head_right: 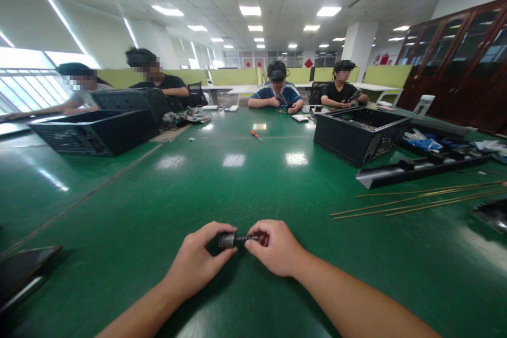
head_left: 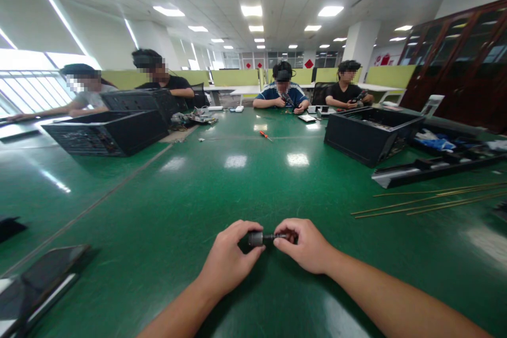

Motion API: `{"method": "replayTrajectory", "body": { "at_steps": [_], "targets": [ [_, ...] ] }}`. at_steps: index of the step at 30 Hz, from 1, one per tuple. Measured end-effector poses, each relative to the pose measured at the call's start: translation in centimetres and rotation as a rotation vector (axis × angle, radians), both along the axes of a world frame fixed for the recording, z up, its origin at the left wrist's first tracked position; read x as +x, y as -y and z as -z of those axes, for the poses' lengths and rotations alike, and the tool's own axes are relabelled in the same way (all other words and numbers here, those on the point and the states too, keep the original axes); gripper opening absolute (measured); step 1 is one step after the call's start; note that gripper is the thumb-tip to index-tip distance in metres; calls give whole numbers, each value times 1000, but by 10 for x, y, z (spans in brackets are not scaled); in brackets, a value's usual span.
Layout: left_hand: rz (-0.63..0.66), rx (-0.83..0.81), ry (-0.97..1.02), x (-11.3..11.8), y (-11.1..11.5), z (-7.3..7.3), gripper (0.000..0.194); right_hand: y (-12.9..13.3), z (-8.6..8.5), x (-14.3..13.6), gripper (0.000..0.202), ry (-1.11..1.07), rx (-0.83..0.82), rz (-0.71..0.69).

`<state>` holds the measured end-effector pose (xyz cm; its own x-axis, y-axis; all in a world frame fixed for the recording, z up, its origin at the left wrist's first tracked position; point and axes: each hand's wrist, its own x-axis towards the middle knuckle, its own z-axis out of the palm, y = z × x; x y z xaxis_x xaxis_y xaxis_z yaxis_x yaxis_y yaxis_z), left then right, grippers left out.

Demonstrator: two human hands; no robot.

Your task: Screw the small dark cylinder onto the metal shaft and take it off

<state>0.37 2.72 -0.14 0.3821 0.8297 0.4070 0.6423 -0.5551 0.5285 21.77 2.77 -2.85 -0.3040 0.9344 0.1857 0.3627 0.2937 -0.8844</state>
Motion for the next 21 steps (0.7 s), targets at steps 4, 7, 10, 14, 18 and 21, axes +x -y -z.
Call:
{"method": "replayTrajectory", "body": {
  "at_steps": [4,7,10,14,18,21],
  "targets": [
    [-7,-2,2,-2,-1,2,24,0,1,0,9,-17,-1,6],
    [-9,2,2,-3,-1,2,24,0,0,1,9,-21,2,4],
    [-10,5,5,-3,-1,1,24,-1,-1,2,9,-17,2,2],
    [-18,-3,7,-6,-2,1,24,-1,-2,3,10,-19,8,6],
    [-15,-10,11,-7,-3,2,24,-1,-3,3,10,-31,11,6],
    [-12,-14,18,-7,-3,2,25,-1,-2,3,11,-33,6,8]
  ]
}}
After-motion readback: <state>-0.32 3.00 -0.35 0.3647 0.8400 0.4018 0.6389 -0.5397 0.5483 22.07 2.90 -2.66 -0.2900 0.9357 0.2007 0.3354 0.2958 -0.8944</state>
